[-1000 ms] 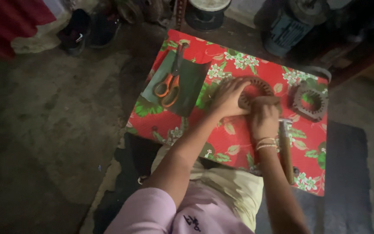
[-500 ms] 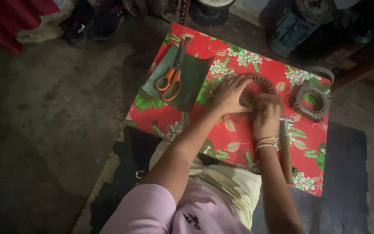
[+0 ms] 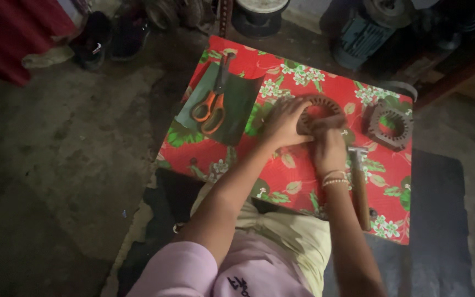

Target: The person works on an electrical motor stator by hand, using a small wooden tool and a hammer to align or insert components within the stator's core slots.

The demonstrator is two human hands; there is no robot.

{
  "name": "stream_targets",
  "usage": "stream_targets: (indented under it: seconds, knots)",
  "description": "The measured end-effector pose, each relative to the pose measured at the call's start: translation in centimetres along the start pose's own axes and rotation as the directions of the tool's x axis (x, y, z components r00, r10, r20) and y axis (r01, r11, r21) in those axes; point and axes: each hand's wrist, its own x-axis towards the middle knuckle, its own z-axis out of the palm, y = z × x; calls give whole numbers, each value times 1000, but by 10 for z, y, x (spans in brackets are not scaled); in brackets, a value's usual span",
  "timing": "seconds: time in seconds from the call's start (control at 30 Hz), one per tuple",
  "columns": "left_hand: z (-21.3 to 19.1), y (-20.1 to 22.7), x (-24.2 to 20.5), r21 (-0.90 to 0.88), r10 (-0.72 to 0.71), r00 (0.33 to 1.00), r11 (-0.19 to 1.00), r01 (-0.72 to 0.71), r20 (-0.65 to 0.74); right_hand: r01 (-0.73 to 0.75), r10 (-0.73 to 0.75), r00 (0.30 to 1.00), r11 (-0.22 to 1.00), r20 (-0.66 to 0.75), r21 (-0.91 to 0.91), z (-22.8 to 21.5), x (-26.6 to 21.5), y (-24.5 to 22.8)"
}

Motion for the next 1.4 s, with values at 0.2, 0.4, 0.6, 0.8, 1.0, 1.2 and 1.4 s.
stream_targets:
  seconds: [0.2, 0.4, 0.6, 0.8, 1.0, 1.2, 1.4]
  knots:
    - [0, -1, 0, -28, -38, 999, 999, 39, 28, 24, -25, 998, 1000, -51, -4, -12, 11, -12]
    - [-7, 6, 1, -114, -57, 998, 992, 54, -23, 88, -62, 981, 987, -183, 136, -21, 13, -18]
    - [-17, 14, 5, -134, -179, 982, 973, 186, 67, -45, 45, 994, 999, -102, -5, -8, 2, 8]
    - [-21, 17, 5, -136, -147, 989, 979, 149, 30, -36, 45, 996, 992, -73, 122, -2, -3, 15]
    - [-12, 9, 5, -165, -36, 999, 986, 31, -29, -128, 157, 981, 965, -115, 227, -13, -2, 2]
    - [-4, 5, 6, -71, 15, 997, 997, -20, -78, -15, 20, 997, 998, -75, 57, -10, 4, -5]
    - [-5, 5, 2, -53, -38, 999, 998, 37, -6, -70, 78, 984, 996, -157, 54, -8, 4, -6]
